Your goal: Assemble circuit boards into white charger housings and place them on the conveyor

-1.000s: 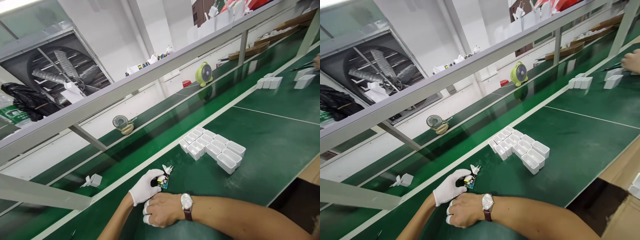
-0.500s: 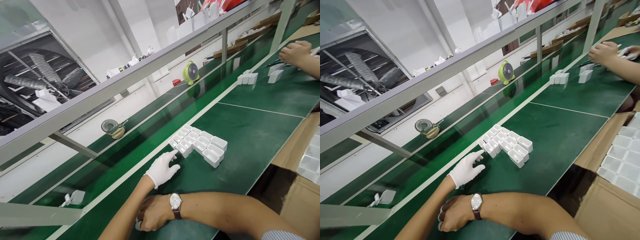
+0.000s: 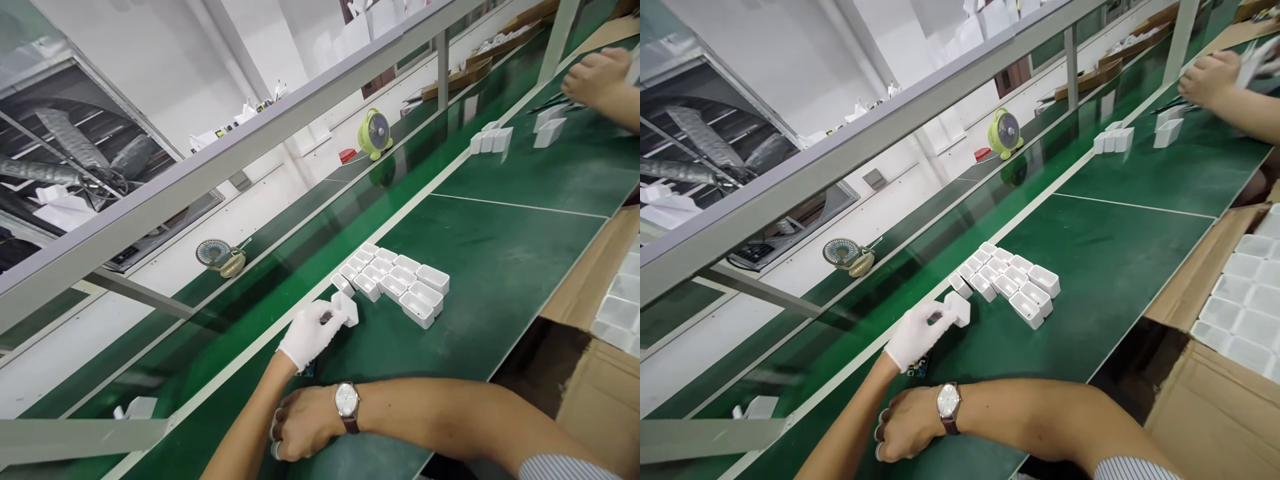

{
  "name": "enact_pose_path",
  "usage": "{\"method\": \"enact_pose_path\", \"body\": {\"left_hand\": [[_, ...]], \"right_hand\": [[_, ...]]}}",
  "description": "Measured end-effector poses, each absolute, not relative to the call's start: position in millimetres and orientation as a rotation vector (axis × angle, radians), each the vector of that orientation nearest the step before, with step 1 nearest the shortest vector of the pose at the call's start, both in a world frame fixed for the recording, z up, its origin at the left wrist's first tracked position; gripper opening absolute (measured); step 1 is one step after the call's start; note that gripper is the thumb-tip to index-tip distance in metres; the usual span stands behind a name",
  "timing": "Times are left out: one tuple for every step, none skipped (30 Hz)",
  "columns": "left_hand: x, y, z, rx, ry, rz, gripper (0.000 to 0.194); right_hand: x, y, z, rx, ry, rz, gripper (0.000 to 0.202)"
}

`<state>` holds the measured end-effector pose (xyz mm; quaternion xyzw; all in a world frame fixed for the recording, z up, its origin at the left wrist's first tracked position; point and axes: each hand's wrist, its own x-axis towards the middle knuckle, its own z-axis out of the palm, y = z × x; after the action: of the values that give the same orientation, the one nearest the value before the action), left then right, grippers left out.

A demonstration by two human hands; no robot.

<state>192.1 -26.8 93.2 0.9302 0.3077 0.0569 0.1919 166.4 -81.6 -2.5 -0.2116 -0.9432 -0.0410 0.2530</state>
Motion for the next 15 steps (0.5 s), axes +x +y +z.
{"method": "enact_pose_path", "body": {"left_hand": [[179, -26, 99, 2.572, 0.927, 0.233, 0.027], [165, -24, 104, 2.541, 1.010, 0.323, 0.027], [149, -21, 107, 2.511, 1.106, 0.402, 0.028], [131, -17, 109, 2.467, 1.196, 0.470, 0.030], [112, -13, 109, 2.411, 1.279, 0.534, 0.031], [92, -8, 107, 2.365, 1.377, 0.597, 0.033], [72, -4, 104, 2.317, 1.468, 0.663, 0.035], [52, 0, 99, 2.270, 1.528, 0.709, 0.037], [33, 3, 93, 2.226, 1.560, 0.746, 0.040], [15, 4, 86, 2.187, 1.574, 0.771, 0.042], [-1, 4, 79, 2.157, 1.583, 0.772, 0.043], [-15, 2, 73, 2.141, 1.596, 0.747, 0.043], [-27, -2, 67, 2.132, 1.603, 0.716, 0.041], [-37, -6, 62, 2.130, 1.598, 0.683, 0.038], [-46, -11, 58, 2.130, 1.575, 0.653, 0.034]], "right_hand": [[167, -82, -3, -0.550, -2.587, -0.137, 0.014], [168, -82, -3, -0.537, -2.601, -0.162, 0.013], [169, -81, -4, -0.532, -2.605, -0.179, 0.012], [170, -79, -5, -0.541, -2.596, -0.186, 0.011], [172, -77, -5, -0.550, -2.582, -0.193, 0.011], [174, -74, -5, -0.558, -2.566, -0.199, 0.012], [178, -72, -4, -0.569, -2.550, -0.204, 0.015], [183, -69, -1, -0.589, -2.531, -0.205, 0.018], [189, -67, 2, -0.618, -2.513, -0.202, 0.021], [196, -65, 6, -0.662, -2.497, -0.186, 0.025], [204, -64, 11, -0.717, -2.477, -0.157, 0.029], [212, -62, 16, -0.780, -2.449, -0.114, 0.034], [221, -62, 21, -0.846, -2.420, -0.062, 0.042], [229, -61, 25, -0.904, -2.399, -0.002, 0.050], [236, -61, 27, -0.964, -2.377, 0.063, 0.057]]}}
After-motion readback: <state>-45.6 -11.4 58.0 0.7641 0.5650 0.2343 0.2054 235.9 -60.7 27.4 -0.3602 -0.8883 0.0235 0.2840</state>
